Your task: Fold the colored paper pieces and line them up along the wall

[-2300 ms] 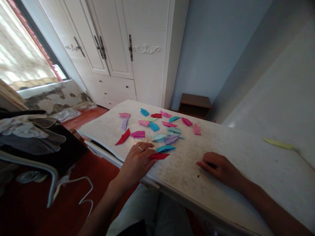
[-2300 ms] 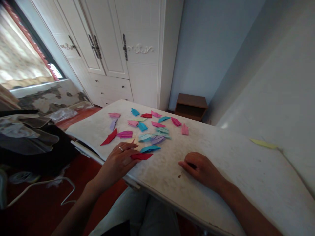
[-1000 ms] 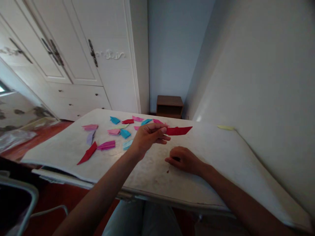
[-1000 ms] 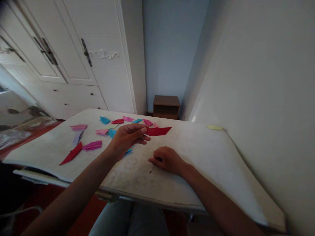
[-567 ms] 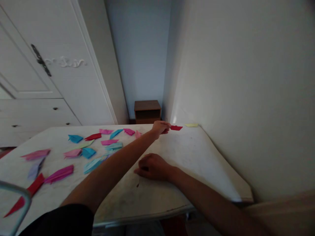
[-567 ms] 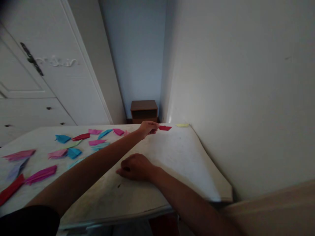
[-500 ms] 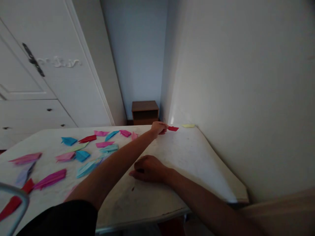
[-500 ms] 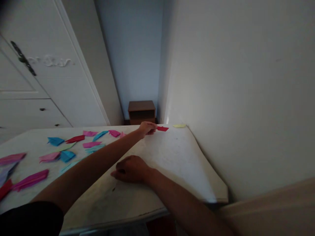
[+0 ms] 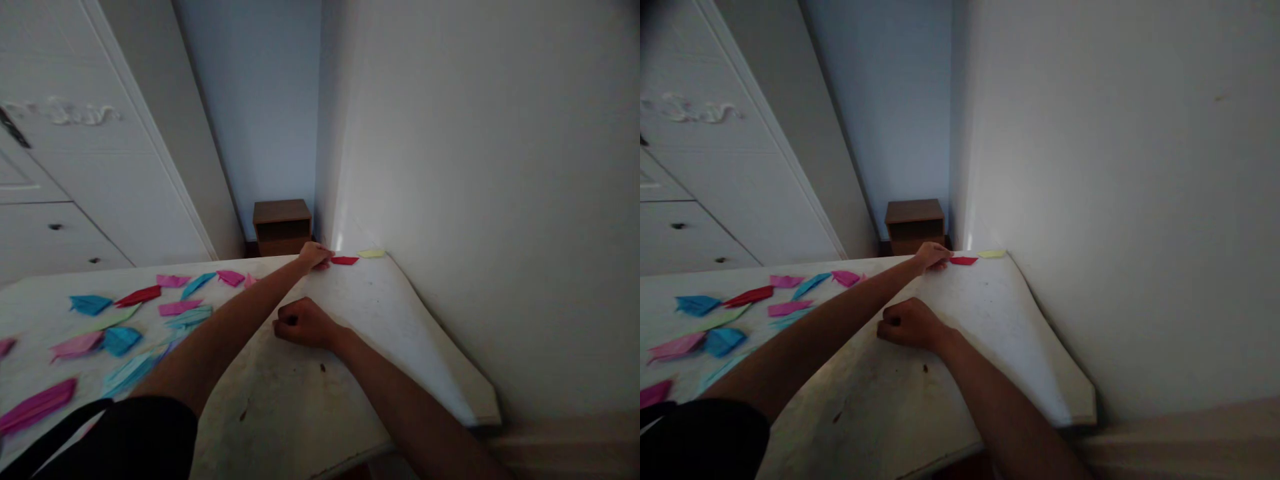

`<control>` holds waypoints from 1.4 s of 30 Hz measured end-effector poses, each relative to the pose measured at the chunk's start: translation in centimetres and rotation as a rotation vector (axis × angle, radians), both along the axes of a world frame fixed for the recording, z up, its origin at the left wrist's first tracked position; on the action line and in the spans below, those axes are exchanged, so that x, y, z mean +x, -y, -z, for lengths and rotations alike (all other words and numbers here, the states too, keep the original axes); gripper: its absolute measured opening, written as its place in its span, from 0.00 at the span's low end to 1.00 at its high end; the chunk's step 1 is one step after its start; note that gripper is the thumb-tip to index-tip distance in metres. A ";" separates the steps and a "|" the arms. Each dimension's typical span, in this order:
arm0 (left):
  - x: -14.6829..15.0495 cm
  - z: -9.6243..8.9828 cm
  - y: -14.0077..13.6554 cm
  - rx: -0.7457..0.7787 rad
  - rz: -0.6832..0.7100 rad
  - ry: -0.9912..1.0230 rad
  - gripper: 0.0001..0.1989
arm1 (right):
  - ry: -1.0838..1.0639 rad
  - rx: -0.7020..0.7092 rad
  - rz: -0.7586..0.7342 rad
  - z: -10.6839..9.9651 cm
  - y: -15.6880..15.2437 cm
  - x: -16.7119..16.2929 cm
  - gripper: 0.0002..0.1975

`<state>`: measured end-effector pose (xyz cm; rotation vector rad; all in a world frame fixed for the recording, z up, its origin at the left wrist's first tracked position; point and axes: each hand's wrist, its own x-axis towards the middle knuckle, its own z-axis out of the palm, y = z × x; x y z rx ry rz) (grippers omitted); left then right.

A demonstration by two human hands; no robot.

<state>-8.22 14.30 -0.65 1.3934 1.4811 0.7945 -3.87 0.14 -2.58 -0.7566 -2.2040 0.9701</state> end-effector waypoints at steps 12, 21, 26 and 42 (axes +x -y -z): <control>0.1 2.2 0.6 0.547 0.187 -0.514 0.17 | -0.177 -0.174 0.124 0.2 -0.6 0.0 0.15; 0.7 2.2 -0.9 0.578 0.208 -0.528 0.16 | -0.184 -0.165 0.169 0.0 -0.5 0.1 0.15; 1.0 2.5 -1.3 0.569 0.199 -0.515 0.18 | -0.211 -0.203 0.188 -0.2 -0.6 0.2 0.15; -0.3 2.6 0.4 0.531 0.076 -0.144 0.05 | -0.220 -0.241 0.258 -0.7 -0.8 0.4 0.20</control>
